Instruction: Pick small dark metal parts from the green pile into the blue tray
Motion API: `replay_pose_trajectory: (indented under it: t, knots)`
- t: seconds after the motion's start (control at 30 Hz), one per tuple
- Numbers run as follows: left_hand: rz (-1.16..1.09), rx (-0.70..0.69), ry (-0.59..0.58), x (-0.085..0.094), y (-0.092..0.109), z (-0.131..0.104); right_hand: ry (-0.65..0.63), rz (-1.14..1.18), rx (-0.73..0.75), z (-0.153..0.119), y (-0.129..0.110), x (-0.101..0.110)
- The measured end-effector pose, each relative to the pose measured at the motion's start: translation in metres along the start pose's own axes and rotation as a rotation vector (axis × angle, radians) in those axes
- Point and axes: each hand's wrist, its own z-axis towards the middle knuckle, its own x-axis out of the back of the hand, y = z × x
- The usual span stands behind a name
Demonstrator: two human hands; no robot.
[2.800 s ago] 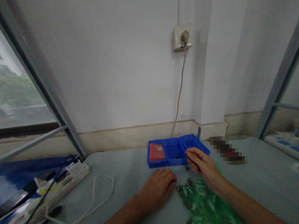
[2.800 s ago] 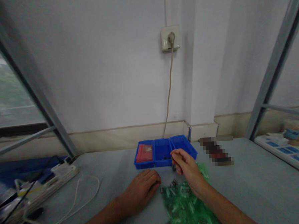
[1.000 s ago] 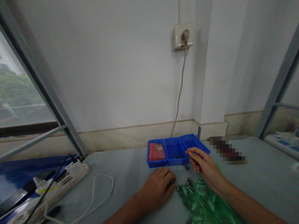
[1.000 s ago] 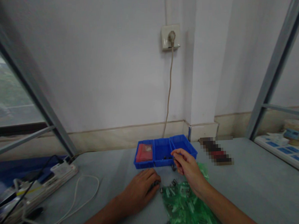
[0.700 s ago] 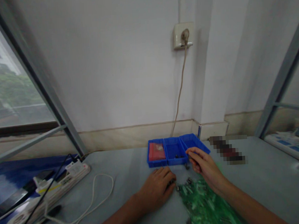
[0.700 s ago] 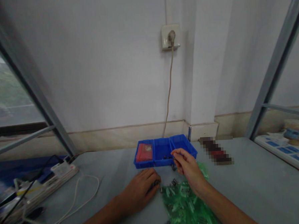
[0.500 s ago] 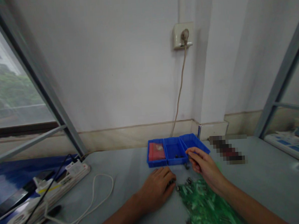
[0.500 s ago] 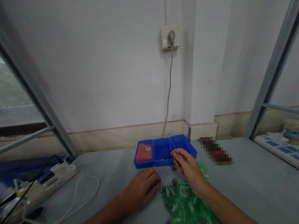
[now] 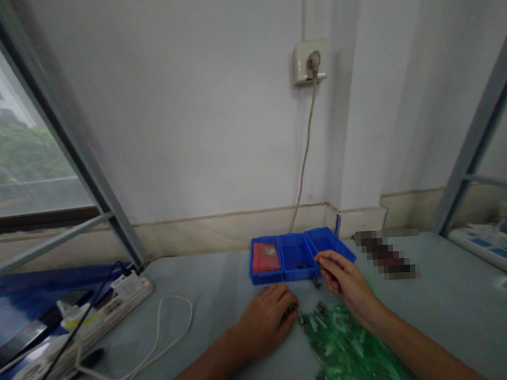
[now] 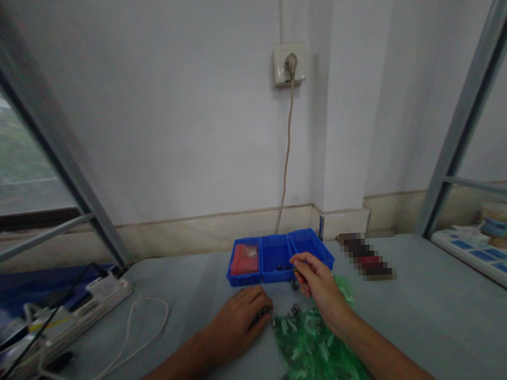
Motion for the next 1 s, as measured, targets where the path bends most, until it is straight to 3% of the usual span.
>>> replay_pose_trajectory:
  t: [1.0]
  knots:
    - [0.008, 0.006, -0.016, 0.0003, 0.0006, -0.0007, 0.016, 0.018, 0.045, -0.0005, -0.0006, 0.0008]
